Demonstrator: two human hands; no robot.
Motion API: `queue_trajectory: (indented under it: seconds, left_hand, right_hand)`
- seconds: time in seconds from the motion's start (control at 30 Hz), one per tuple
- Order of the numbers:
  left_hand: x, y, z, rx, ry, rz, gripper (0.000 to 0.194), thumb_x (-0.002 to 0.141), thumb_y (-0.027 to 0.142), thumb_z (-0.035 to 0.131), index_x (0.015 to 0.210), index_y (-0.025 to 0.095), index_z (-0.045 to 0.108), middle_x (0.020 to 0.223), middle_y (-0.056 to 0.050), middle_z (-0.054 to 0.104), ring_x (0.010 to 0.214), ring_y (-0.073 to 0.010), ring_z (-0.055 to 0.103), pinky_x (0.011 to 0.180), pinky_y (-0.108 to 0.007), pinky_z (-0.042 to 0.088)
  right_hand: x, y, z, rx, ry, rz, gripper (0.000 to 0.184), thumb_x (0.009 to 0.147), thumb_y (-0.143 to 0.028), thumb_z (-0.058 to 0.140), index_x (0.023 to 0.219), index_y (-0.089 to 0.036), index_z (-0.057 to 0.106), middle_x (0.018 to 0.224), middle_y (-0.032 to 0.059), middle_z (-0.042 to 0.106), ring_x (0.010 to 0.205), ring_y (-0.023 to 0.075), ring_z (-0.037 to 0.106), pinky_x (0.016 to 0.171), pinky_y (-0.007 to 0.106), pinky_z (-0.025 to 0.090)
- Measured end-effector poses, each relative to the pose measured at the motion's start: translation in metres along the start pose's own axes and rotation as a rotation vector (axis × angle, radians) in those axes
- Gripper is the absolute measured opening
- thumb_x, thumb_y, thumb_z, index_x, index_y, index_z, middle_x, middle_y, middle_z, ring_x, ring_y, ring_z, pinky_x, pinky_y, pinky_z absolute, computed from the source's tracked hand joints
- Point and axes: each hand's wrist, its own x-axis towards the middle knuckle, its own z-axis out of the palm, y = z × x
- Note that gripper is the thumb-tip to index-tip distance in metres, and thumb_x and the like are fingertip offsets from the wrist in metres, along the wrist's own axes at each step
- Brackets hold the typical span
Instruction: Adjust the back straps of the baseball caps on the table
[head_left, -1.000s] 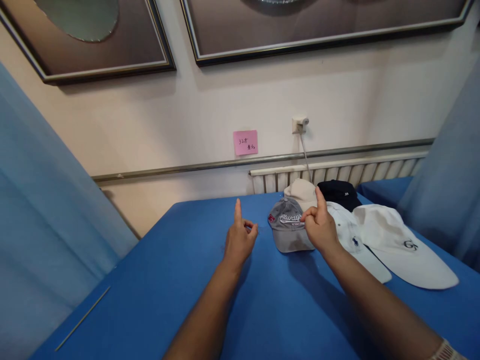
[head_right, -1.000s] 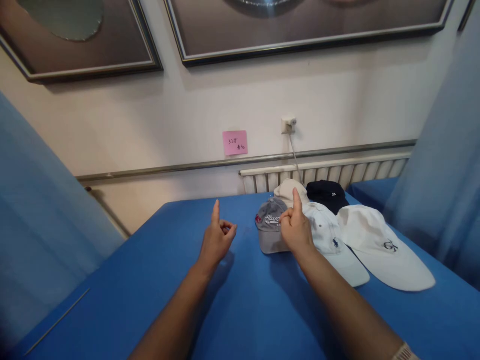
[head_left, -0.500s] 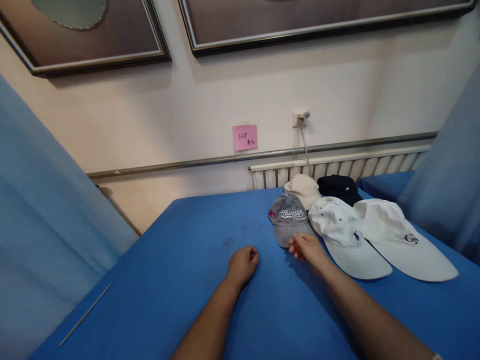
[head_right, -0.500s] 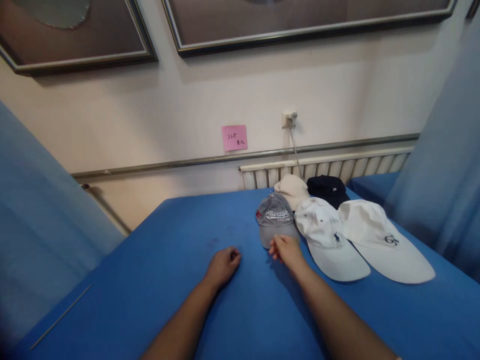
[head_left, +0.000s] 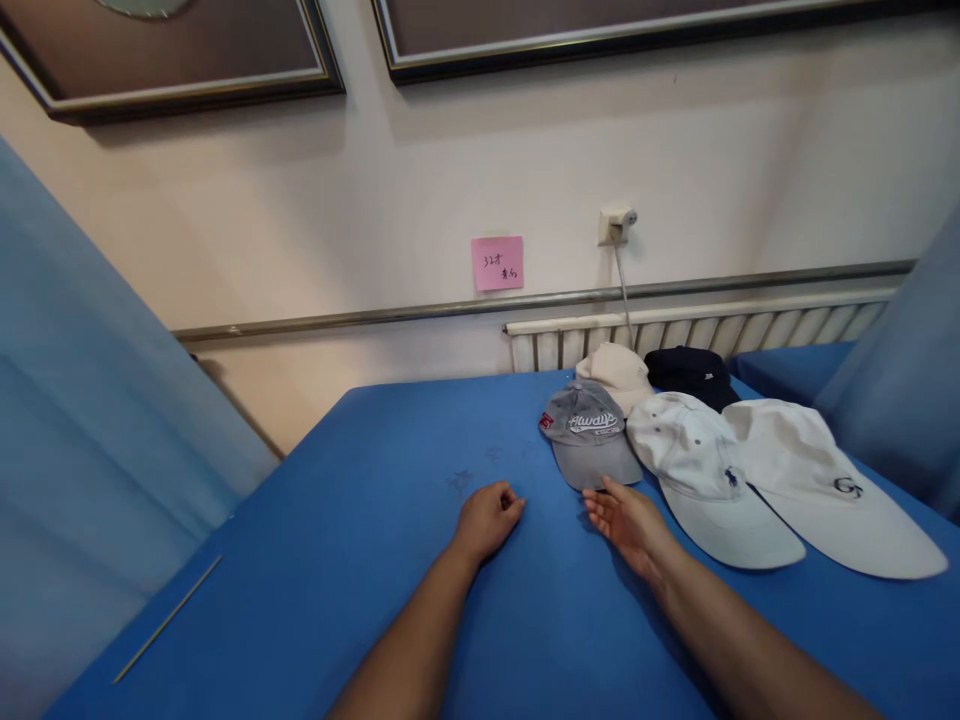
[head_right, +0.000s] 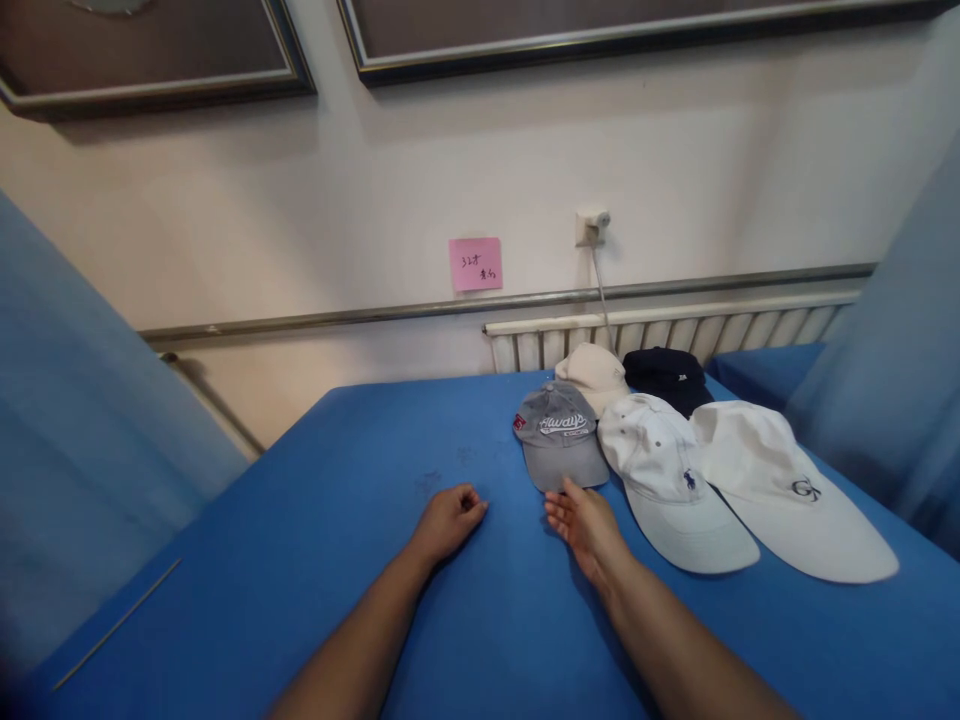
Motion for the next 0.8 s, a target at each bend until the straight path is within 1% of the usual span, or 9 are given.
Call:
queue_trajectory:
  seconds: [0.07, 0.13, 0.23, 0.33, 0.47, 0.57, 0.67, 0.73, 0.8]
  left_hand:
    - [0.002, 0.000, 0.001, -0.012, 0.000, 0.007, 0.024, 0.085, 0.039, 0.051, 0.080, 0.018, 0.063, 0.076, -0.002, 0.065, 0.070, -0.0156, 0.056, 0.060, -0.025, 0.035]
    - [0.003, 0.000, 0.002, -0.019, -0.003, 0.012, 0.023, 0.084, 0.038, 0.051, 0.081, 0.018, 0.064, 0.076, -0.002, 0.066, 0.070, -0.0158, 0.056, 0.060, -0.025, 0.035]
    - [0.003, 0.001, 0.002, -0.026, -0.006, 0.018, 0.022, 0.084, 0.036, 0.052, 0.081, 0.018, 0.064, 0.078, -0.002, 0.067, 0.071, -0.0159, 0.057, 0.060, -0.025, 0.035]
    - [0.002, 0.002, 0.002, -0.035, -0.005, 0.027, 0.021, 0.084, 0.034, 0.051, 0.083, 0.018, 0.065, 0.081, -0.003, 0.068, 0.073, -0.0160, 0.059, 0.061, -0.025, 0.037]
    - [0.001, -0.002, 0.003, -0.083, -0.007, 0.062, 0.020, 0.085, 0.031, 0.052, 0.091, 0.020, 0.067, 0.088, -0.003, 0.070, 0.078, -0.0165, 0.062, 0.066, -0.025, 0.042]
    - [0.003, -0.005, 0.007, -0.167, 0.003, 0.031, 0.024, 0.083, 0.032, 0.056, 0.100, 0.019, 0.067, 0.091, -0.004, 0.070, 0.079, -0.0172, 0.063, 0.071, -0.027, 0.045]
    - [0.007, -0.006, 0.013, -0.488, 0.038, -0.069, 0.031, 0.081, 0.033, 0.061, 0.107, 0.016, 0.063, 0.095, -0.007, 0.070, 0.080, -0.0174, 0.064, 0.075, -0.029, 0.049]
    - [0.008, -0.006, 0.012, -0.764, 0.055, -0.146, 0.037, 0.086, 0.040, 0.057, 0.113, 0.015, 0.059, 0.102, -0.010, 0.069, 0.082, -0.0174, 0.066, 0.077, -0.031, 0.050]
    - [0.008, -0.007, 0.007, -1.095, -0.002, -0.207, 0.043, 0.091, 0.049, 0.049, 0.116, 0.016, 0.057, 0.107, -0.012, 0.069, 0.086, -0.0187, 0.068, 0.081, -0.033, 0.051]
  right_hand:
    - [0.006, -0.001, -0.003, -0.076, 0.028, -0.094, 0.020, 0.077, -0.027, 0.074, 0.074, -0.018, 0.057, 0.067, 0.0016, 0.065, 0.052, 0.0113, 0.059, 0.046, 0.020, 0.048]
    - [0.011, -0.002, -0.006, -0.134, 0.072, -0.201, 0.022, 0.070, -0.026, 0.079, 0.070, -0.018, 0.058, 0.061, -0.0023, 0.060, 0.052, 0.0105, 0.056, 0.044, 0.018, 0.045]
    - [0.014, -0.002, -0.006, -0.119, 0.093, -0.313, 0.021, 0.066, -0.029, 0.080, 0.071, -0.018, 0.062, 0.070, -0.0005, 0.065, 0.067, 0.0139, 0.064, 0.054, 0.020, 0.051]
    - [0.015, -0.002, -0.005, -0.040, 0.068, -0.324, 0.022, 0.066, -0.031, 0.078, 0.077, -0.019, 0.065, 0.085, 0.0023, 0.071, 0.081, 0.0169, 0.067, 0.066, 0.024, 0.054]
    - [0.019, -0.004, -0.006, 0.119, 0.036, -0.279, 0.022, 0.064, -0.025, 0.079, 0.073, -0.020, 0.059, 0.082, -0.0005, 0.071, 0.081, 0.0154, 0.068, 0.078, 0.029, 0.055]
    - [0.023, -0.006, -0.009, 0.173, 0.006, -0.262, 0.023, 0.064, -0.018, 0.077, 0.067, -0.020, 0.054, 0.077, -0.0026, 0.071, 0.080, 0.0143, 0.068, 0.082, 0.030, 0.054]
    - [0.022, -0.008, -0.010, 0.147, -0.067, -0.233, 0.017, 0.067, -0.015, 0.075, 0.071, -0.020, 0.059, 0.080, -0.0014, 0.072, 0.080, 0.0141, 0.068, 0.081, 0.029, 0.054]
    - [0.019, -0.009, -0.009, 0.124, -0.170, -0.206, 0.014, 0.069, -0.019, 0.076, 0.078, -0.020, 0.065, 0.083, 0.0002, 0.073, 0.077, 0.0143, 0.068, 0.077, 0.028, 0.054]
    - [0.015, -0.010, -0.008, 0.097, -0.263, -0.188, 0.017, 0.071, -0.025, 0.077, 0.084, -0.019, 0.068, 0.085, 0.0018, 0.073, 0.076, 0.0150, 0.067, 0.072, 0.026, 0.054]
